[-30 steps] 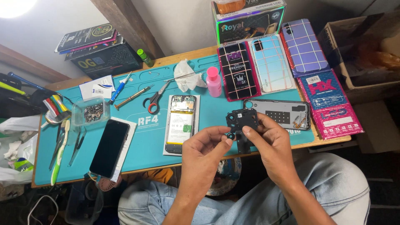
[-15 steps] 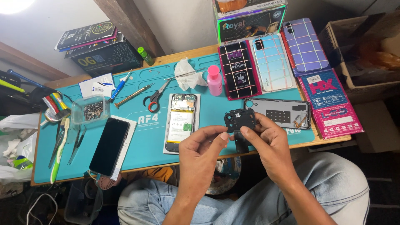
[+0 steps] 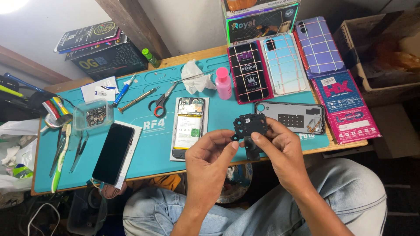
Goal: The person is repairing a smartphone by removing the back cover, handling the camera module, and applying adhesive to the camera housing. They use a small tube to apply glue and manipulate the camera components with their hands.
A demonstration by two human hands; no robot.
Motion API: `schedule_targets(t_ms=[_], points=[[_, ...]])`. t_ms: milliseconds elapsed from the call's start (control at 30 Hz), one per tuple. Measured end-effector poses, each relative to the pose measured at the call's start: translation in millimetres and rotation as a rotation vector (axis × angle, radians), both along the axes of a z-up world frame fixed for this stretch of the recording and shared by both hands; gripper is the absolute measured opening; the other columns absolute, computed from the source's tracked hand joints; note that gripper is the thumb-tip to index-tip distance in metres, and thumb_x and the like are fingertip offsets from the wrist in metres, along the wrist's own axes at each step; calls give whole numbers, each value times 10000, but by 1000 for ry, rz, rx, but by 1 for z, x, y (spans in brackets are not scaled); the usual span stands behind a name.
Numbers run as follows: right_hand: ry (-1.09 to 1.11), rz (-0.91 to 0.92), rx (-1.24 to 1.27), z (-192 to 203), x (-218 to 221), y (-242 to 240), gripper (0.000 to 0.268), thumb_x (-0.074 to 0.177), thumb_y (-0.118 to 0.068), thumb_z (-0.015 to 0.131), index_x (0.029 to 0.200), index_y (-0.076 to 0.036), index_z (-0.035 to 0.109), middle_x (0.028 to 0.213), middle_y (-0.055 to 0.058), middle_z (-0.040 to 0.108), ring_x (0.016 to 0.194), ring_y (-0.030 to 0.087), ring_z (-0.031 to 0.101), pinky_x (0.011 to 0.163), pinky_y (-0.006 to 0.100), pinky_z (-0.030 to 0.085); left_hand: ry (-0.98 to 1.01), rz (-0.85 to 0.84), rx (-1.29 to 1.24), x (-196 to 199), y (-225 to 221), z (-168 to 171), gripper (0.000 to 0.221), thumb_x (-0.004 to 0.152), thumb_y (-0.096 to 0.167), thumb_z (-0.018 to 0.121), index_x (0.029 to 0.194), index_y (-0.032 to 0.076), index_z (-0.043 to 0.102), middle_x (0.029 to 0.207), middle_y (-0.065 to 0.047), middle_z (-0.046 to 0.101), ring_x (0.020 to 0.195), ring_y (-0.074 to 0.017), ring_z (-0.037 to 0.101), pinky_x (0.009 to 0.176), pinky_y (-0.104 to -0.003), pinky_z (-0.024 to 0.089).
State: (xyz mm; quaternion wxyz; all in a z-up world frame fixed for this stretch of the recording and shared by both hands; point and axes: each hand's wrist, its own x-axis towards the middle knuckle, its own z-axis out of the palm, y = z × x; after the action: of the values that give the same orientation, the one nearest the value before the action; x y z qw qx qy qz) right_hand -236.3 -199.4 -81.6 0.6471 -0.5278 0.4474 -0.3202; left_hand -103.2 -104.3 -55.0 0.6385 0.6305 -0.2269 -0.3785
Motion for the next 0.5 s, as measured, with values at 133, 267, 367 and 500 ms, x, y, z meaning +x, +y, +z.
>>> schedule_targets(t_ms=[133, 267, 367, 500], points=[[-18, 15, -14, 3, 0, 0, 515, 926, -247, 718, 1391, -27, 718, 1141, 85, 846, 1091, 144, 772, 1017, 304, 606, -17, -16, -42, -1, 0, -2, 179, 904, 26, 812, 1083, 21, 810, 906, -87, 786, 871, -164, 786, 834, -275, 657], [7, -8, -8, -3, -2, -1, 583, 909, -259, 733, 1438, -18, 686, 1150, 79, 839, 1121, 144, 754, 1033, 314, 603, -38, -11, -35, -2, 0, -1, 169, 898, 29, 823, 1066, 34, 811, 912, -79, 782, 873, -150, 767, 818, -263, 661], [4, -6, -14, -4, -2, -1, 607, 909, -259, 733, 1464, -20, 675, 1137, 84, 838, 1111, 133, 748, 1028, 300, 590, -63, -8, -40, -2, -1, 0, 167, 906, 32, 813, 1074, 32, 812, 905, -78, 780, 874, -145, 766, 819, -257, 655], [-47, 24, 4, 4, -1, 1, 453, 945, -226, 707, 1345, -15, 728, 1084, 118, 848, 973, 175, 799, 925, 298, 619, -153, 0, -67, -1, -4, 0, 170, 917, 40, 796, 1087, 29, 793, 900, -75, 774, 842, -175, 799, 808, -272, 665]])
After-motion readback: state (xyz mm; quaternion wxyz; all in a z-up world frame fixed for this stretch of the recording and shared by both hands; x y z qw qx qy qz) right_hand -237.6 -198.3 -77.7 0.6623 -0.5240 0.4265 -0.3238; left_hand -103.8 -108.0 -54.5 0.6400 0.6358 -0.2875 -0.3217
